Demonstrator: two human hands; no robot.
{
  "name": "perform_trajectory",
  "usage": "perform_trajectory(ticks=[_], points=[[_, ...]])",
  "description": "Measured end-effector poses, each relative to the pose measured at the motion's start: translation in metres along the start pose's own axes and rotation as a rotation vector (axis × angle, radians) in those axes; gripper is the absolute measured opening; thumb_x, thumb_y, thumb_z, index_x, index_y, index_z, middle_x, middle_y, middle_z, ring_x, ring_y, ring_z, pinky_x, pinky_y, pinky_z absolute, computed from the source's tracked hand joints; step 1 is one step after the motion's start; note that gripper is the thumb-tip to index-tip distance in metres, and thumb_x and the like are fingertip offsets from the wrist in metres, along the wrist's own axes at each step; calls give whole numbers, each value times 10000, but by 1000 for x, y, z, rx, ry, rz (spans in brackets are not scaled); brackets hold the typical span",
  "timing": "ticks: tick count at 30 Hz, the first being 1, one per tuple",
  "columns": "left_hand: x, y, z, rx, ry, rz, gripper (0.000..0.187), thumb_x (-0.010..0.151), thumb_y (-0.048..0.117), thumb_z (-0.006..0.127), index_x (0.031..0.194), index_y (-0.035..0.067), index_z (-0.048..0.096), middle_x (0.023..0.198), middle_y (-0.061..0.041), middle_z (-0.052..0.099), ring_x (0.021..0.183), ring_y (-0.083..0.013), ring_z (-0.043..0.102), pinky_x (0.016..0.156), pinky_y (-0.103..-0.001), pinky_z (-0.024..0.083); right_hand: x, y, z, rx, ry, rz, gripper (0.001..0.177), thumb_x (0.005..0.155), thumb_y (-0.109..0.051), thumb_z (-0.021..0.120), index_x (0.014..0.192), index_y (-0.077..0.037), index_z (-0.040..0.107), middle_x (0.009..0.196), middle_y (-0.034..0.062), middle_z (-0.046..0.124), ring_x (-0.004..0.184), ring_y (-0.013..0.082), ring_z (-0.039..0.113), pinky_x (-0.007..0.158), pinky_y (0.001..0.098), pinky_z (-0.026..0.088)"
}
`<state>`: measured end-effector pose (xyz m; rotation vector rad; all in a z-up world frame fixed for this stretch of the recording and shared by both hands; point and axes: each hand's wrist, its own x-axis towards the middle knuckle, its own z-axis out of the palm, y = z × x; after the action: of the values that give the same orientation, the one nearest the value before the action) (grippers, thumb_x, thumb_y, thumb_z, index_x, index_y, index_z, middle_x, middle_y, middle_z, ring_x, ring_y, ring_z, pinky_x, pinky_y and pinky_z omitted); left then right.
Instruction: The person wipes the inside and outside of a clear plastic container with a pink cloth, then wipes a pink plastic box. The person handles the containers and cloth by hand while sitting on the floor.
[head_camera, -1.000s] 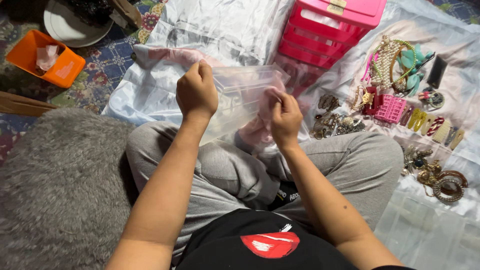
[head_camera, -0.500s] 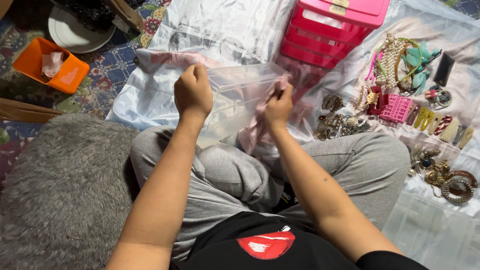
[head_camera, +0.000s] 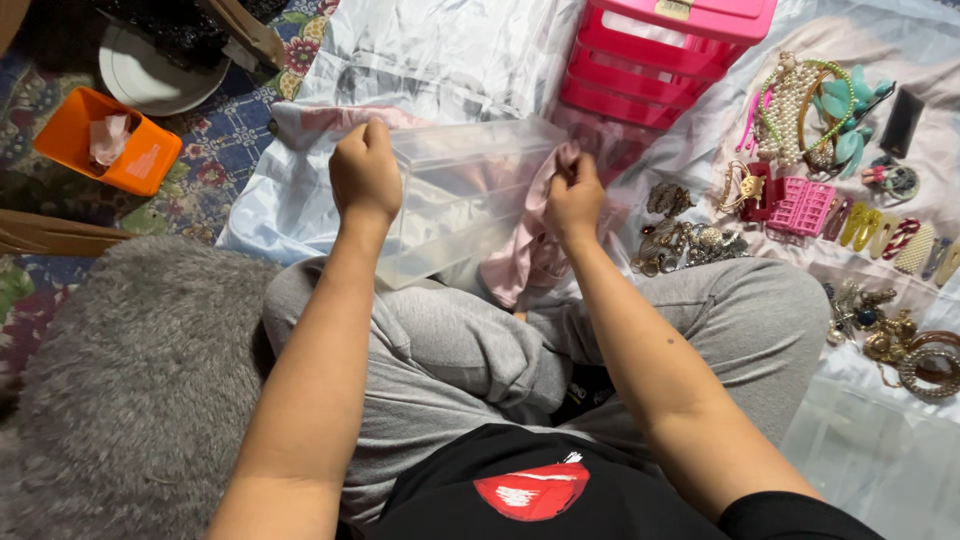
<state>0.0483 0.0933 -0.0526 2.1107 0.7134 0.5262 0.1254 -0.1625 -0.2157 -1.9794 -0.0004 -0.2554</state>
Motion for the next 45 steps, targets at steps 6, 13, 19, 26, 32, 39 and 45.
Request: perform_trajectory(ticks=[6, 13, 19, 26, 32, 39, 45], points=[[4, -11, 1, -5, 52, -17, 486, 1010, 384, 448, 792, 0, 650, 771, -213, 680, 724, -398, 645, 675, -477, 467, -21, -8, -11, -154, -183, -34, 118, 925, -84, 599, 1034, -42, 615, 923, 210, 697, 847, 387, 677, 759, 455, 523], [-45, -24, -9, -101, 97, 97, 523, 1075, 526, 417, 1049, 45, 618, 785, -123, 658, 714, -307, 635, 671, -427, 489, -50, -126, -1, 229, -187, -345, 77, 1027, -105, 569, 1094, -80, 596, 1092, 173, 617, 1037, 335, 625, 913, 406, 499], [-45, -29, -9, -335, -18, -110, 591, 1112, 563, 381, 819, 90, 578, 673, 5, 569, 616, -167, 518, 607, -372, 434, -75, -171, 35, 186, -168, -630, 144, 991, -115, 641, 1118, -68, 595, 1071, 178, 592, 984, 374, 553, 896, 476, 435], [-32, -29, -29, -728, -53, -403, 500, 1098, 517, 367, 751, 164, 443, 552, 69, 355, 419, -78, 289, 366, -284, 240, -4, -83, 7, 113, -195, -50, 286, 953, -21, 455, 1211, -66, 570, 1140, 168, 708, 1032, 329, 716, 899, 404, 562], [-16, -52, -30, -391, 11, -333, 389, 1064, 413, 481, 1218, 78, 606, 984, -52, 624, 817, -146, 553, 713, -300, 456, 8, -35, -59, 352, -168, 340, 220, 993, -91, 556, 1197, -48, 627, 923, 42, 625, 751, 123, 561, 638, 316, 467], [-25, -39, -32, 6, -68, -125, 851, 832, 361, 798, 1546, 105, 412, 1405, -239, 545, 1269, -347, 567, 1039, -402, 453, 12, -41, -31, -2, -144, 29, 231, 915, -115, 671, 1123, -15, 685, 952, 99, 731, 818, 106, 679, 719, 287, 539], [-23, -32, -33, -44, -71, -171, 848, 828, 327, 802, 1560, 113, 431, 1378, -236, 601, 1271, -335, 602, 1063, -378, 462, 34, -60, 24, 43, -373, 306, 188, 919, -165, 679, 1065, -76, 759, 866, 170, 749, 743, 304, 692, 662, 427, 527]])
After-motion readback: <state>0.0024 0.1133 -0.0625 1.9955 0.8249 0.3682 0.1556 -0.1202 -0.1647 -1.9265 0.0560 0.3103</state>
